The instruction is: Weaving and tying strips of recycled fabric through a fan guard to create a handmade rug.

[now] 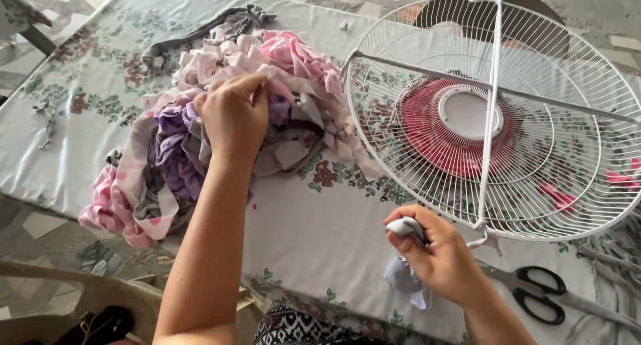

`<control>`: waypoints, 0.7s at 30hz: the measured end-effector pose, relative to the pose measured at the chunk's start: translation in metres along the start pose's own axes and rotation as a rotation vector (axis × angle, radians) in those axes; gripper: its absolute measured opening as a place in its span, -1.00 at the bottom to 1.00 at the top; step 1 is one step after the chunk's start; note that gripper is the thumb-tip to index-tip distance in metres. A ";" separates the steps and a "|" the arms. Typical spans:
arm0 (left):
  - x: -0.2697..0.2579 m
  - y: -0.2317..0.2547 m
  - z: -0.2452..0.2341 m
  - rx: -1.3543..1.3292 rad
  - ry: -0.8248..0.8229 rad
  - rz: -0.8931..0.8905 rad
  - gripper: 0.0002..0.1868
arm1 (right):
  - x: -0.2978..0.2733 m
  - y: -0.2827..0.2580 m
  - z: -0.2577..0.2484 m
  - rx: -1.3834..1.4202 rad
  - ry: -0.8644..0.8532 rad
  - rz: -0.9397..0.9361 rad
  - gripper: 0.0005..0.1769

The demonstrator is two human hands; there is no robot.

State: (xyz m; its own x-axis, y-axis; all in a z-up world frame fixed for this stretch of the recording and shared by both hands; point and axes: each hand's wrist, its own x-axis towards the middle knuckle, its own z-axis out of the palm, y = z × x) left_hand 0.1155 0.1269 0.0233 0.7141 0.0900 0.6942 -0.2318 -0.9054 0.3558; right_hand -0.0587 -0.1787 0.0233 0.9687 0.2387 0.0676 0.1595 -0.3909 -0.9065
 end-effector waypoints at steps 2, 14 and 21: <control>0.015 0.014 -0.014 -0.088 0.100 0.009 -0.77 | 0.009 -0.002 0.000 0.074 -0.029 0.003 -0.81; -0.037 0.124 -0.053 -0.835 -0.533 -0.048 -0.88 | 0.045 -0.016 0.021 0.295 0.216 0.038 -0.20; -0.098 0.115 0.007 -0.470 -0.156 0.416 -0.24 | 0.039 -0.013 -0.001 0.564 0.524 -0.198 -0.76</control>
State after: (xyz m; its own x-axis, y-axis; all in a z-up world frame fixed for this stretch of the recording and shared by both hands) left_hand 0.0231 0.0113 -0.0080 0.5816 -0.3232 0.7465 -0.7495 -0.5697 0.3373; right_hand -0.0224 -0.1653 0.0380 0.9180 -0.2476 0.3099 0.3537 0.1575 -0.9220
